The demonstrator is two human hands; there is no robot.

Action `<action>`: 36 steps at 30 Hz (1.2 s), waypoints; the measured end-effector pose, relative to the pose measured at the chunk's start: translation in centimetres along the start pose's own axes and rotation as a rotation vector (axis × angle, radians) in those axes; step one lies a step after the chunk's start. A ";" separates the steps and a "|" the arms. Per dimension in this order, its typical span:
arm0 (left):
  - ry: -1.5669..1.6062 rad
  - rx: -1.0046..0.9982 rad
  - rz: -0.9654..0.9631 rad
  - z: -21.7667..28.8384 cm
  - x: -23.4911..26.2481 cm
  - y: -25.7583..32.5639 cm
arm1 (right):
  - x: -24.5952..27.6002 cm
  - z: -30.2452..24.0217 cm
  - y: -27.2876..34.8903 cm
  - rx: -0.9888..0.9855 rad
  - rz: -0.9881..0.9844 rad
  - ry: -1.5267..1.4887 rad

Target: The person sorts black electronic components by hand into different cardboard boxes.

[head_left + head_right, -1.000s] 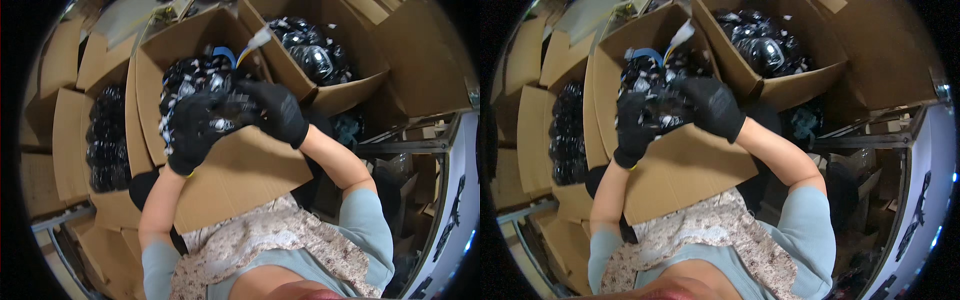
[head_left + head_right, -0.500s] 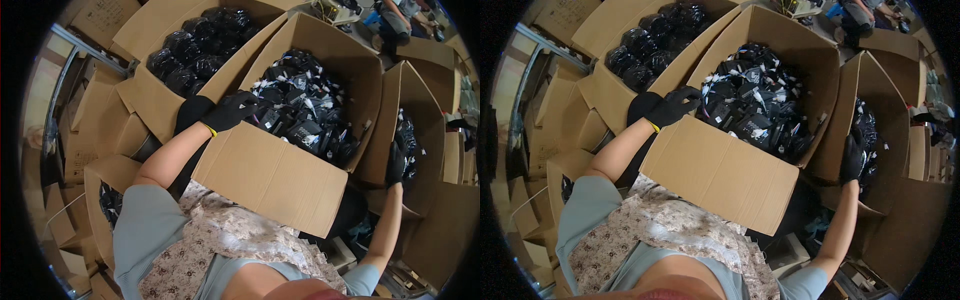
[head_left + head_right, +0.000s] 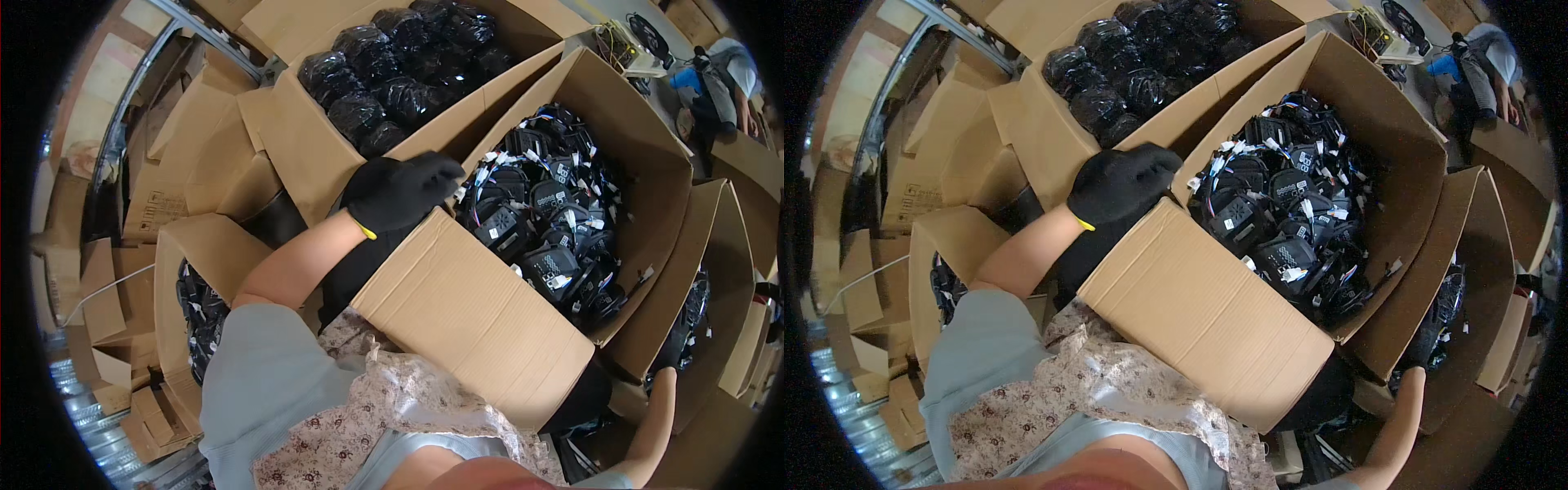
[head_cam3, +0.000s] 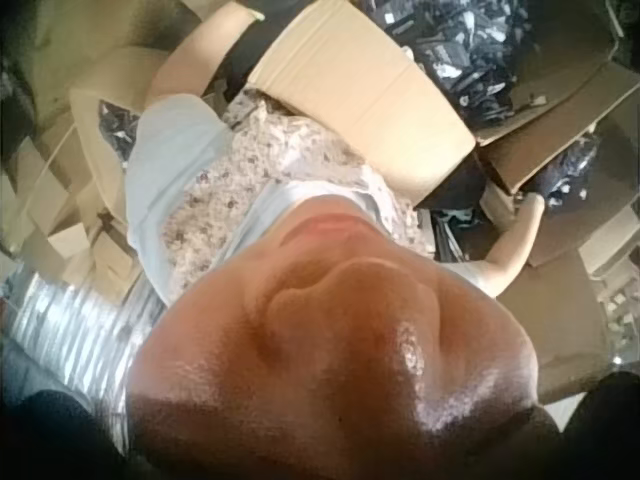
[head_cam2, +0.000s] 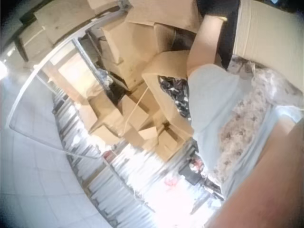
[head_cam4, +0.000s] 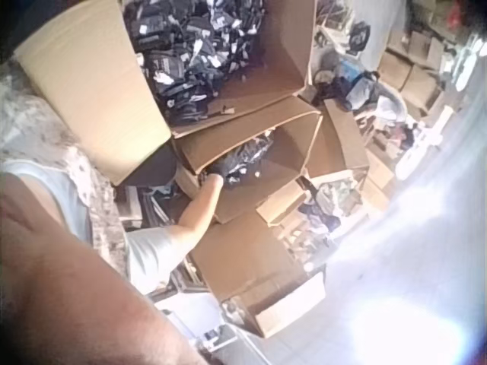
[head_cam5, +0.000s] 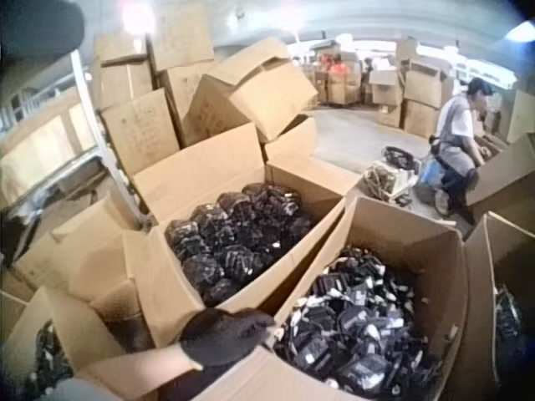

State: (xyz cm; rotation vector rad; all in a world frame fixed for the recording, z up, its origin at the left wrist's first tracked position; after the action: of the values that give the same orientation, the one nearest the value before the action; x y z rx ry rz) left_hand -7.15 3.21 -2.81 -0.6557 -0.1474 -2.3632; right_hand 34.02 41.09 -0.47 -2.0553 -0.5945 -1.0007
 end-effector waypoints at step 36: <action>-0.213 -0.438 0.609 -4.9 14.7 -18.1 | -27.6 -33.7 -15.9 -0.741 -0.811 -1.636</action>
State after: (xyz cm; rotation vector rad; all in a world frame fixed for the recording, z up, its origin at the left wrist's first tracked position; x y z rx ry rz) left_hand -30.30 7.27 1.38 -0.9951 0.4342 -1.7368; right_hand -8.12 21.79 -2.30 -3.0733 -2.2174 0.5584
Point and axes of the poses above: each hand's wrist, its own y-axis away from the middle knuckle, its own x-axis out of the back of the hand, z = x × y, the point moved 6 cm from there along -y, towards the middle knuckle, and after that the axes turned 11 degrees about z, right-handed, at the moved point
